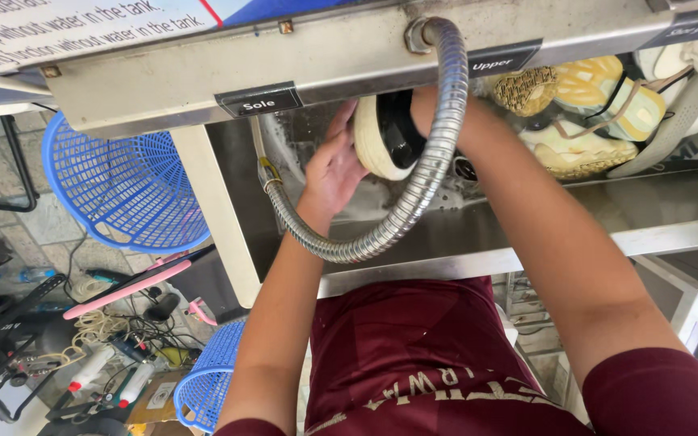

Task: The person washes shoes in a metal sink using a water hose and a blue spray tool, applying foam and cleaning the soles and uppers with their hands.

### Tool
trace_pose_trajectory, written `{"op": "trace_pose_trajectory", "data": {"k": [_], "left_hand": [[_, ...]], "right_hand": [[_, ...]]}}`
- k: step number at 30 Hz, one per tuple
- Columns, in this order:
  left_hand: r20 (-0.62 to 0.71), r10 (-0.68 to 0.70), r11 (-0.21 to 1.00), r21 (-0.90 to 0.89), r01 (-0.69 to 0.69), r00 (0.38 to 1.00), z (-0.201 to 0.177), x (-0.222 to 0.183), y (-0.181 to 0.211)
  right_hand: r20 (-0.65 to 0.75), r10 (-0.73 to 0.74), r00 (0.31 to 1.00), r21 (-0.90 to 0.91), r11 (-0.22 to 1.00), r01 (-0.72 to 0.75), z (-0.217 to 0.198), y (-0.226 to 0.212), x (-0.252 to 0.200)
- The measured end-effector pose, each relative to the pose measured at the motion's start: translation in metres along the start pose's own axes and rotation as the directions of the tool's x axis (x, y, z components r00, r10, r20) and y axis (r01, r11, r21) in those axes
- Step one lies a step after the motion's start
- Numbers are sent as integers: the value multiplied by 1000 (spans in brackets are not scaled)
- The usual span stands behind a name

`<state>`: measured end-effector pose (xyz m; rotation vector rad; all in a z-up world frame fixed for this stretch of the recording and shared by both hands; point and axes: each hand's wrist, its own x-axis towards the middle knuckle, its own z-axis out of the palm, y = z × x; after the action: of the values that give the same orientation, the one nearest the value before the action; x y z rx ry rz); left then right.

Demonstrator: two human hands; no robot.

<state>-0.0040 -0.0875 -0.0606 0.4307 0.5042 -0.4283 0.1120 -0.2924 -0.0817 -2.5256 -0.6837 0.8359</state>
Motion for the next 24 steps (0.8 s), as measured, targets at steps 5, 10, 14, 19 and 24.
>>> {"op": "trace_pose_trajectory", "data": {"k": [5,10,14,19,24], "left_hand": [[51,61,978,-204,-49,997,30,32,-16],[170,-13,986,-160,41,985,27,-2,-17],[215,-9,996,-89,29,977,15,-17,-26],[271,-52,903,-398,161,961,47,-52,-64],[453,58,825,-523,213,890,62,-18,-61]], "right_hand": [[-271,-49,961,219,969,111,-34,-11,14],[-35,36,999,-167,985,-42,-24,-38,-29],[-72,-131,989,-231,967,111,-30,-60,-63],[-42,-44,998,-188,981,36,-39,-103,-86],[-139,-74,987,-225,973,41,-61,-105,-44]]}}
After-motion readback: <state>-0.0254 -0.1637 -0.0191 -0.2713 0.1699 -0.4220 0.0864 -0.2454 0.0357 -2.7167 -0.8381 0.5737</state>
